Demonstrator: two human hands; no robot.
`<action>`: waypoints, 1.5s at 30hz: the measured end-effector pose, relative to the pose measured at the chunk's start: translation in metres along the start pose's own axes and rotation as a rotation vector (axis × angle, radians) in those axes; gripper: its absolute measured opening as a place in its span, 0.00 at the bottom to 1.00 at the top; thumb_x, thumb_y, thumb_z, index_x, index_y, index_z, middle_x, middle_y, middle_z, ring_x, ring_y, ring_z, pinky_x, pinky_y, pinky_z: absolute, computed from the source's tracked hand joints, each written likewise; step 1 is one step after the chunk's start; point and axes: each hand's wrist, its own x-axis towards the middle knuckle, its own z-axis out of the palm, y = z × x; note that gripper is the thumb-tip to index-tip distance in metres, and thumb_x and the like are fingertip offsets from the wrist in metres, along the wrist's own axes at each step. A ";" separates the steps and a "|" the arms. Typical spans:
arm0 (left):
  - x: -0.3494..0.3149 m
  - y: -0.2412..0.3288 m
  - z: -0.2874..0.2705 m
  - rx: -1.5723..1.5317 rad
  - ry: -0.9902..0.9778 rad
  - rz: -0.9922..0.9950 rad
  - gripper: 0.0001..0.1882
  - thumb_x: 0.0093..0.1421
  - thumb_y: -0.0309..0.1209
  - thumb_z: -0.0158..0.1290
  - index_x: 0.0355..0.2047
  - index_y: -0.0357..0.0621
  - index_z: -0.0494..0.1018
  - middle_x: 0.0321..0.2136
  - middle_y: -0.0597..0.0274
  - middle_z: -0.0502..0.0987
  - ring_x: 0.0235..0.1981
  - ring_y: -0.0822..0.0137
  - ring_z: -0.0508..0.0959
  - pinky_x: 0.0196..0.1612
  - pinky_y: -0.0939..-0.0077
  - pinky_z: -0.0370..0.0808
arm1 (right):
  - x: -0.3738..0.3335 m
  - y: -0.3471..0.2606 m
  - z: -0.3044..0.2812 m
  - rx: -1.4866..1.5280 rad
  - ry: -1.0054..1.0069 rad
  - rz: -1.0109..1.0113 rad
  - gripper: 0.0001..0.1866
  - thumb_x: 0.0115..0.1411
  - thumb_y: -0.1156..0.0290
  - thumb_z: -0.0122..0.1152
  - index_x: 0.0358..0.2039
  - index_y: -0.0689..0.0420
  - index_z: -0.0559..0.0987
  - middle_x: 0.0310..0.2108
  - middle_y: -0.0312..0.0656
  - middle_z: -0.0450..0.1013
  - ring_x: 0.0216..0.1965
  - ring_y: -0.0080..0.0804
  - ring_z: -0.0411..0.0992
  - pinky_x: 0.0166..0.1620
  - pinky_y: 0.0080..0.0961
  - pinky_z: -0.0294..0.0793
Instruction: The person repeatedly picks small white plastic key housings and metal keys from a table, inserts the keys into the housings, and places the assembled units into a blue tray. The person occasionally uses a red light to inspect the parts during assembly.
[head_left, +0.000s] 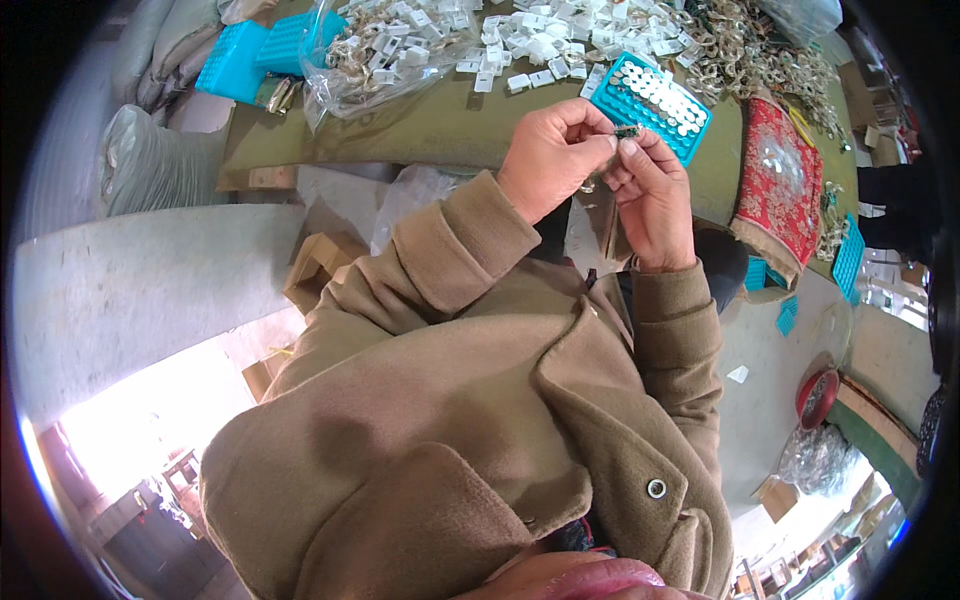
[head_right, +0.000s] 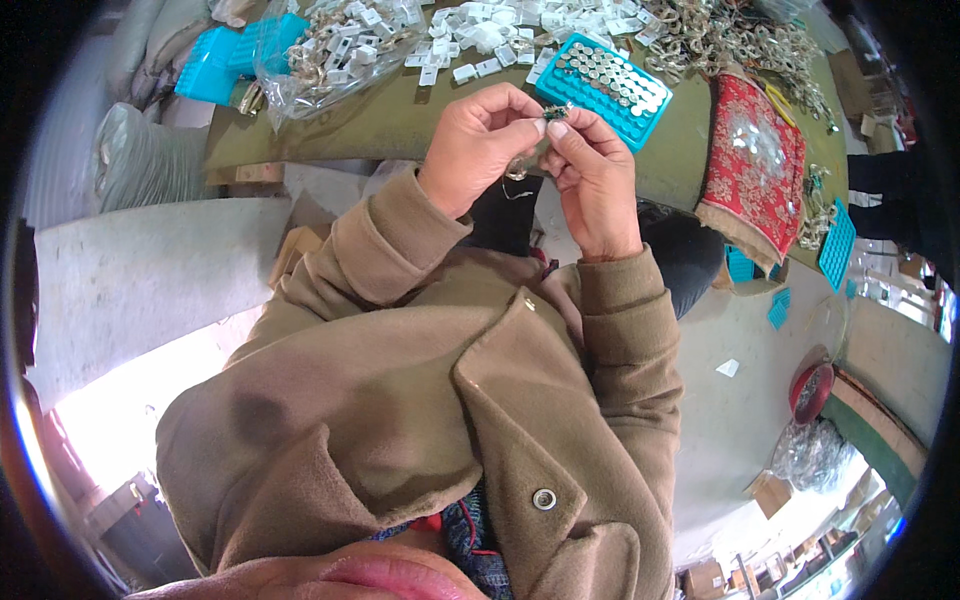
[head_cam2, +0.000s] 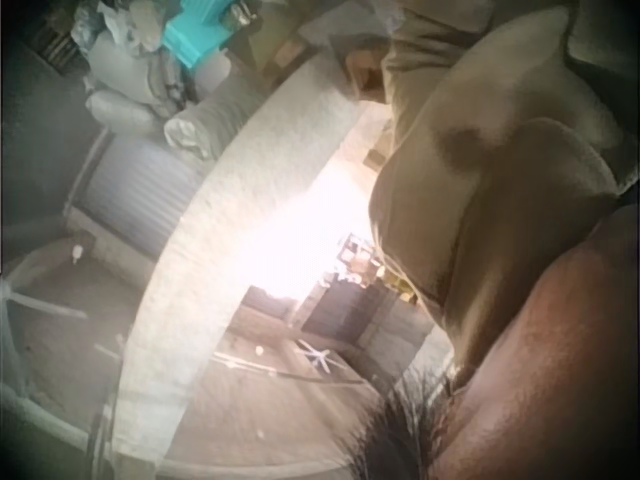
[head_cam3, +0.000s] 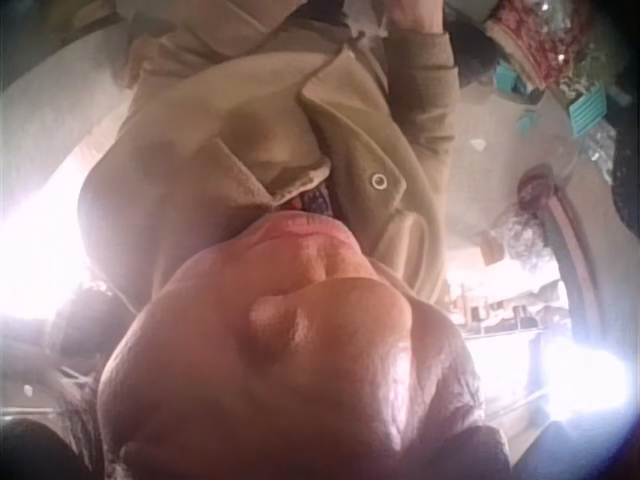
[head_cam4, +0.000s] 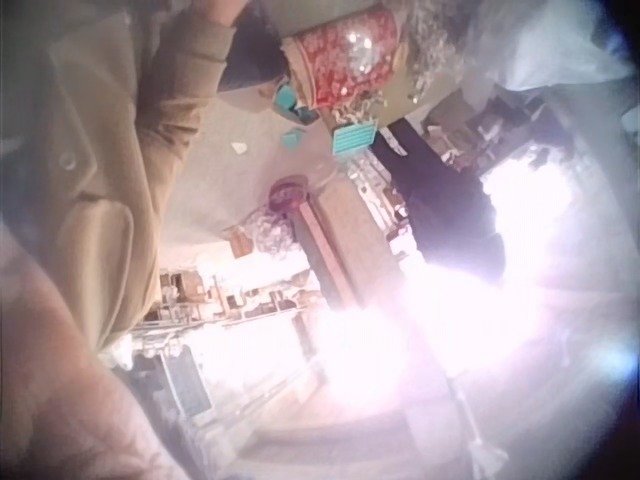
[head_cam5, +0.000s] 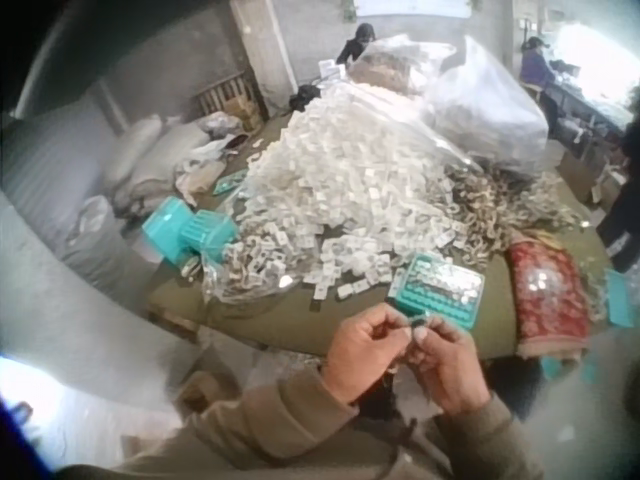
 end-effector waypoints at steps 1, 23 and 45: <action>-0.001 -0.002 0.000 0.121 0.018 0.088 0.01 0.57 0.21 0.56 0.30 0.36 0.75 0.24 0.68 0.76 0.25 0.81 0.73 0.27 0.84 0.71 | 0.000 0.000 -0.001 0.021 -0.039 -0.014 0.03 0.63 0.78 0.59 0.37 0.58 0.77 0.29 0.32 0.73 0.25 0.18 0.68 0.28 0.13 0.66; 0.047 -0.013 -0.096 1.500 0.198 0.528 0.11 0.60 0.32 0.57 0.41 0.40 0.80 0.36 0.55 0.80 0.33 0.65 0.82 0.31 0.71 0.77 | -0.002 0.003 0.007 -0.230 -0.105 0.023 0.02 0.64 0.76 0.57 0.37 0.58 0.75 0.27 0.31 0.70 0.24 0.17 0.67 0.30 0.17 0.68; 0.006 -0.002 -0.031 -0.173 -0.124 -0.155 0.17 0.65 0.24 0.54 0.54 0.36 0.72 0.46 0.58 0.78 0.44 0.69 0.79 0.51 0.72 0.78 | -0.002 0.002 0.013 -0.191 -0.011 -0.120 0.03 0.62 0.76 0.60 0.36 0.61 0.77 0.28 0.34 0.74 0.27 0.19 0.70 0.33 0.16 0.69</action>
